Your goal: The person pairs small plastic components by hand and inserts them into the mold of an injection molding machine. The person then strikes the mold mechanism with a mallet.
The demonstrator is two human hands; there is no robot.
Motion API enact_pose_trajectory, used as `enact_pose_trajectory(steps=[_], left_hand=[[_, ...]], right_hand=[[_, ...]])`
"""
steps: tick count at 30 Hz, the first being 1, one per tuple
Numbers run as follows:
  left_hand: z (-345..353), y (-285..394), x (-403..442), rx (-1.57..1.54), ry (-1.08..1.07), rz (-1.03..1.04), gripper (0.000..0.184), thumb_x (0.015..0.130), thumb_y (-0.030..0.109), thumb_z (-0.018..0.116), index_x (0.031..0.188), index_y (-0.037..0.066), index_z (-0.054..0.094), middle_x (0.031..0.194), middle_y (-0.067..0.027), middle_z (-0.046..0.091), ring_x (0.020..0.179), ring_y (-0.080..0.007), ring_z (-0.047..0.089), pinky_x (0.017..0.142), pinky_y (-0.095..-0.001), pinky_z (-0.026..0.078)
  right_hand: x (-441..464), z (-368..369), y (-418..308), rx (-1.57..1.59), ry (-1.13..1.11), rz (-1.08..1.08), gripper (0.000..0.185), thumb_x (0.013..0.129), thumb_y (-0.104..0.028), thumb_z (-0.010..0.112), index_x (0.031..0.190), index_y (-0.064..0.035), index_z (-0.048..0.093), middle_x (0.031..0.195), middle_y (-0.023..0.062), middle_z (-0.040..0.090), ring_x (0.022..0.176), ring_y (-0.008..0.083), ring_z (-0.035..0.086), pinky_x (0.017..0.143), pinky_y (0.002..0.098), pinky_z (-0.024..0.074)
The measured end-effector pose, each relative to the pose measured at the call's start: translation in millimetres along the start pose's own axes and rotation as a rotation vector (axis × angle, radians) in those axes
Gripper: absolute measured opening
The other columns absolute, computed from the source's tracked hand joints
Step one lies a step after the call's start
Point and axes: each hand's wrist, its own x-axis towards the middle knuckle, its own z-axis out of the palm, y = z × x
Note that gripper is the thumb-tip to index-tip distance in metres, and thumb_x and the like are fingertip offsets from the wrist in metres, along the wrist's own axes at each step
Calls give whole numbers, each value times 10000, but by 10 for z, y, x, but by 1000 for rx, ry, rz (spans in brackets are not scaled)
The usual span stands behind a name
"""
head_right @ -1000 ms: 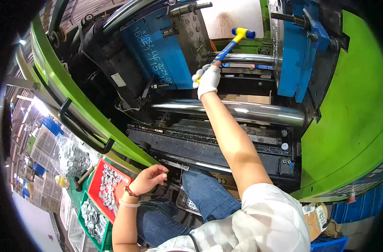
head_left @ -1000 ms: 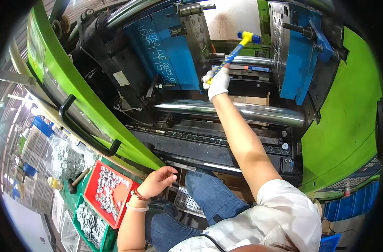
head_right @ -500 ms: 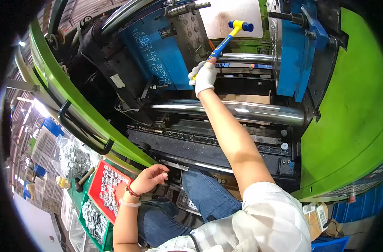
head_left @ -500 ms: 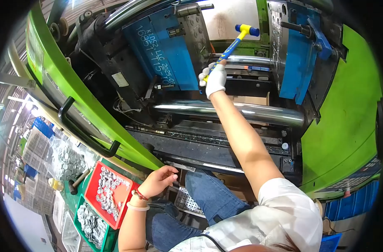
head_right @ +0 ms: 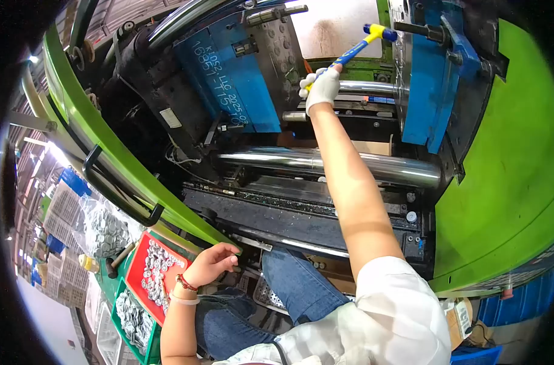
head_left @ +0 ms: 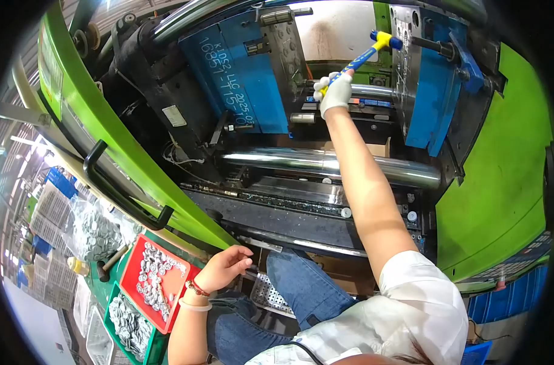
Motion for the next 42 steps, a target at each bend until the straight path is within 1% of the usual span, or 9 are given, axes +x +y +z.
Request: enact_pose_trajectory(steps=[3,5,14,17,18,19,27,33,42], left_hand=[[-1,28,27,18,12,-16,250,921,155,573,1119,8,534,882,-23,596,780,-80,568,704,-233,491],[10,34,29,20,8,-22,249,921,153,574,1118,6,535,888,-23,595,785,-80,566,703,-233,490],[19,7,67,13,11,-37,247,915,142,581,1116,6,536,887,-21,593,788,-79,563,701,-230,487],[6,39,34,23,31,-37,246,914,143,583,1114,7,536,888,-23,594,786,-78,563,699,-230,488],[1,15,50,17,26,-28,247,914,145,583,1114,7,536,888,-24,595,786,-78,563,699,-230,489],[-1,0,58,12,18,-19,247,914,146,583,1113,7,536,889,-24,596,785,-78,564,699,-230,489],[15,30,55,14,-13,9,248,917,143,578,1115,0,532,891,-28,590,800,-86,567,712,-240,497],[22,36,82,2,5,19,256,917,158,582,1120,9,533,875,-12,586,797,-76,556,704,-234,485],[35,41,94,6,1,-15,257,916,167,584,1118,17,536,852,-9,587,770,-73,555,694,-229,479]], right_hand=[[143,135,333,-11,-40,125,541,913,-607,272,627,-160,377,457,33,393,355,197,418,311,303,238],[239,-8,560,-274,-245,541,504,924,-555,314,622,-159,394,468,21,405,368,180,400,317,288,230],[221,-77,255,-6,8,55,495,915,-579,316,700,-145,416,491,30,420,376,204,424,326,311,274],[128,-4,538,-118,-43,203,497,918,-571,323,687,-141,416,495,33,420,362,198,409,325,313,295],[261,-102,685,-218,-186,463,495,922,-556,341,670,-138,425,504,34,434,355,190,402,326,312,314],[76,-95,744,-415,-164,315,481,920,-547,367,665,-146,440,511,25,446,365,176,409,326,295,290],[140,-28,245,-114,-34,62,506,924,-593,285,719,-147,409,480,35,412,364,206,440,309,320,285],[128,-56,714,-346,-186,383,475,926,-534,347,677,-142,445,514,43,470,393,195,453,317,306,254],[189,-72,345,-150,-44,69,453,931,-550,316,732,-155,413,489,29,419,365,188,436,300,302,257]])
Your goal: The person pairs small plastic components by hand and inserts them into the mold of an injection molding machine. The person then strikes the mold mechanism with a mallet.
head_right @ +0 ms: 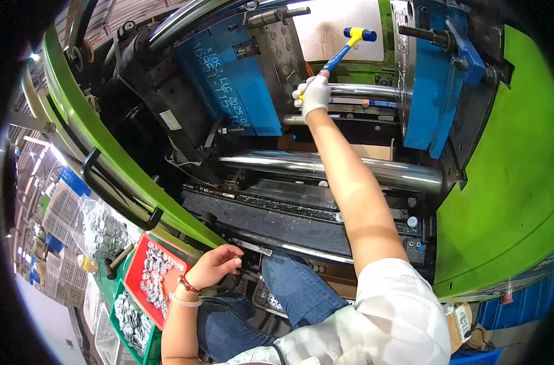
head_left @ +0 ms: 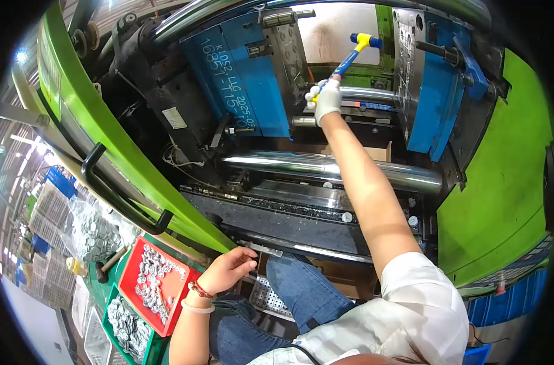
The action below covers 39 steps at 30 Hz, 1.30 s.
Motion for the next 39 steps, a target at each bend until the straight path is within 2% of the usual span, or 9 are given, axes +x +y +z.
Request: enact_pose_trajectory(steps=[1,3,6,14,18,29,33,38,39], left_hand=[[1,14,-3,-1,8,-4,256,915,168,585,1118,18,537,849,-9,587,764,-73,554,691,-229,479],[0,-39,25,2,9,18,256,915,166,584,1118,17,537,848,-9,588,756,-74,554,685,-229,480],[2,-33,50,27,-16,-1,245,917,141,577,1120,10,533,890,-18,585,801,-81,562,703,-231,490],[4,-16,-48,6,15,24,263,917,157,579,1126,5,526,855,-7,584,745,-71,549,675,-226,480],[-13,-38,-26,17,6,6,244,918,135,574,1119,4,529,896,-15,582,798,-82,566,704,-232,493],[3,-34,3,21,0,-7,237,920,131,569,1117,6,529,890,-20,586,799,-86,572,710,-236,497],[-1,-67,27,33,-4,-7,236,918,130,572,1117,9,529,868,-16,585,772,-83,565,698,-233,495],[35,-56,60,34,-35,6,237,918,129,572,1118,10,529,862,-15,581,759,-79,559,686,-232,496],[35,-31,47,33,-36,7,238,918,130,572,1118,9,529,864,-16,581,759,-79,559,685,-231,497]], right_hand=[[4,56,69,30,7,2,453,932,-550,313,732,-155,412,487,32,417,363,193,434,298,306,257],[-46,91,249,-109,-139,324,484,922,-558,333,687,-146,429,488,40,432,361,199,426,304,315,255],[-227,25,158,-194,-183,281,411,922,-502,370,712,-159,457,523,17,441,396,171,430,322,278,241],[-69,65,-16,138,13,-5,486,922,-573,296,693,-161,414,509,21,447,398,186,462,330,289,266],[-138,17,294,-243,-230,310,460,930,-526,313,702,-148,439,517,24,457,398,182,461,326,284,256],[-377,302,47,121,-122,-8,479,933,-569,314,748,-146,443,510,28,462,372,185,452,291,300,267],[-688,354,273,-393,-231,52,499,934,-556,356,736,-109,455,502,44,458,341,177,445,277,279,262],[-635,336,-45,-156,-181,-79,359,928,-357,343,732,-89,479,471,66,469,328,193,468,250,297,291],[-585,311,-76,-95,-154,-69,414,934,-434,330,719,-106,465,451,59,452,325,199,469,246,310,297]])
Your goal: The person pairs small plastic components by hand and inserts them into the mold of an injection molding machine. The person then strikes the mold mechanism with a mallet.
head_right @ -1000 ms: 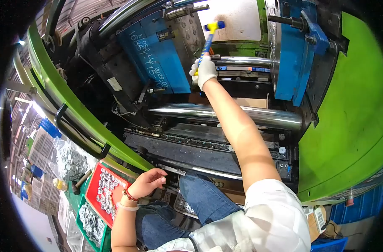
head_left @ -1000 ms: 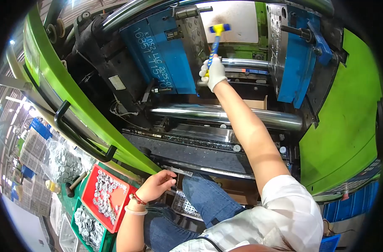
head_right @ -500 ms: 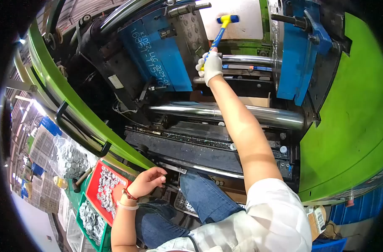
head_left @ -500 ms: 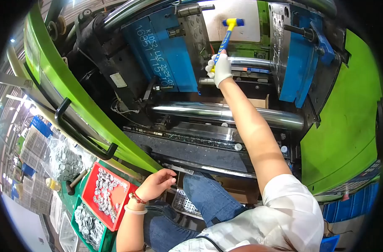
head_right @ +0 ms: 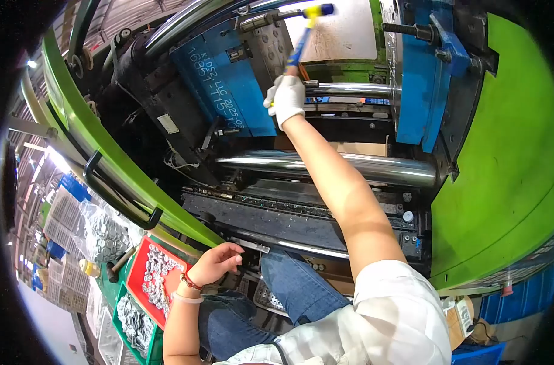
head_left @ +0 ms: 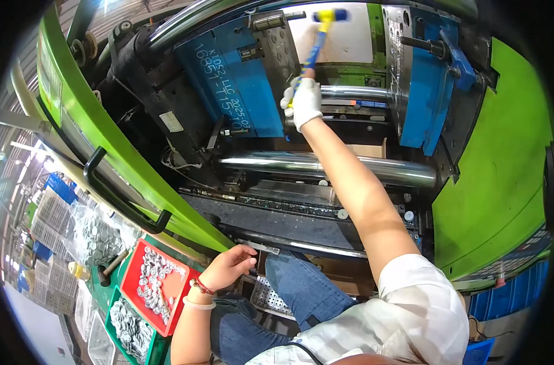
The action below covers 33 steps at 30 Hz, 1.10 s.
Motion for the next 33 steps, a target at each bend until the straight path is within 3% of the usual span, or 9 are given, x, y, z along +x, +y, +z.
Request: enact_pose_trajectory(steps=[3,9,10,13,16,22,26,28,33], left_hand=[[-10,-6,-19,-4,1,14,240,920,132,571,1118,5,529,873,-22,581,761,-80,559,686,-232,497],[-13,-30,-29,-5,20,1,242,919,127,571,1118,-4,530,890,-29,585,779,-88,563,687,-237,498],[-14,-22,-31,-6,27,1,242,918,126,571,1118,-5,530,891,-29,587,783,-89,564,688,-239,499],[4,-15,-12,-8,24,-1,243,916,125,575,1117,-5,532,894,-29,591,786,-90,567,691,-240,497],[25,-41,13,-17,17,11,242,916,127,576,1115,-3,533,889,-29,593,780,-87,567,692,-235,492],[1,19,-46,-14,24,-21,250,917,142,579,1120,5,530,883,-18,589,785,-80,558,686,-232,490],[-41,-32,-35,-29,41,-11,257,917,150,581,1124,6,530,878,-17,590,778,-78,557,679,-231,486],[-42,-52,4,-29,34,-3,260,918,154,580,1126,6,529,876,-18,591,775,-79,558,678,-232,485],[7,-48,35,-30,22,13,261,916,162,583,1122,10,533,862,-16,594,771,-79,561,680,-232,482]], right_hand=[[102,-114,-84,179,100,5,491,927,-575,299,725,-144,423,476,42,446,338,197,457,264,309,282],[-12,59,170,261,30,6,513,930,-589,293,735,-138,437,480,41,448,353,201,447,287,294,258],[-31,60,333,31,34,43,515,929,-585,319,721,-132,447,484,44,445,351,192,432,290,285,255],[-153,-35,314,84,-113,323,494,929,-565,360,729,-122,449,499,49,446,355,180,422,292,284,262],[-64,-93,157,57,-30,229,463,921,-572,370,796,-136,464,501,47,451,368,184,461,282,275,233],[444,-80,-2,218,31,58,500,927,-578,295,674,-161,407,486,42,442,363,208,465,287,312,270],[634,-62,242,-94,-153,344,401,931,-503,343,761,-151,435,530,26,446,414,177,455,319,257,246],[670,-254,101,-33,-180,383,392,940,-482,341,768,-147,450,537,19,451,413,169,456,317,252,245],[597,-335,8,52,-13,83,456,930,-569,318,809,-146,436,537,30,434,406,172,447,315,265,265]])
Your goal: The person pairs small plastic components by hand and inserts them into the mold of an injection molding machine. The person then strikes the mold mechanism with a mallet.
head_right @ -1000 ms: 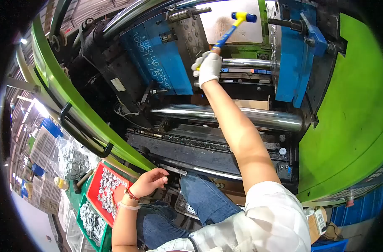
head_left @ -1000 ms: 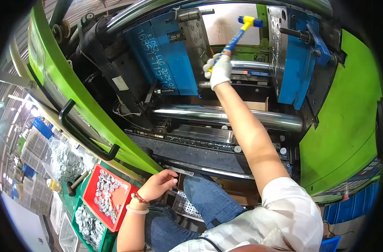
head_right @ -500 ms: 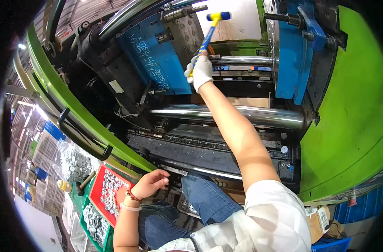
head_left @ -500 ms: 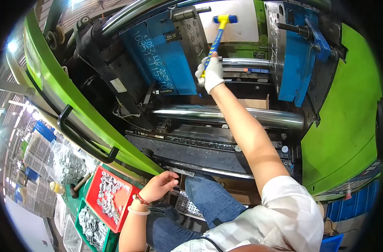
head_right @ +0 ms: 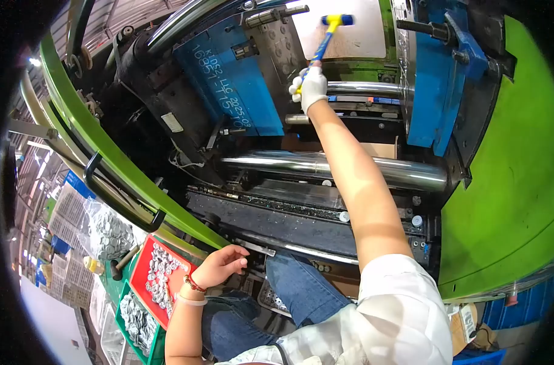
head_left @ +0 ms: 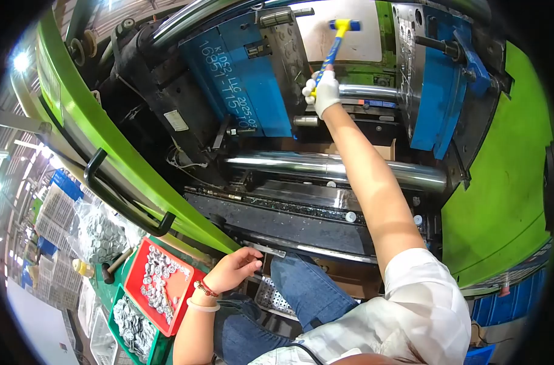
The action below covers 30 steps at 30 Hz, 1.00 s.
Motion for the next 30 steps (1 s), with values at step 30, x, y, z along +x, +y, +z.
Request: enact_pose_trajectory(steps=[30], left_hand=[[-32,104,-114,82,18,-14,229,919,131,570,1113,14,535,879,-21,590,793,-81,566,698,-236,495]], right_hand=[[-395,-79,133,201,119,52,476,917,-587,341,722,-161,419,510,32,445,380,198,463,320,306,263]])
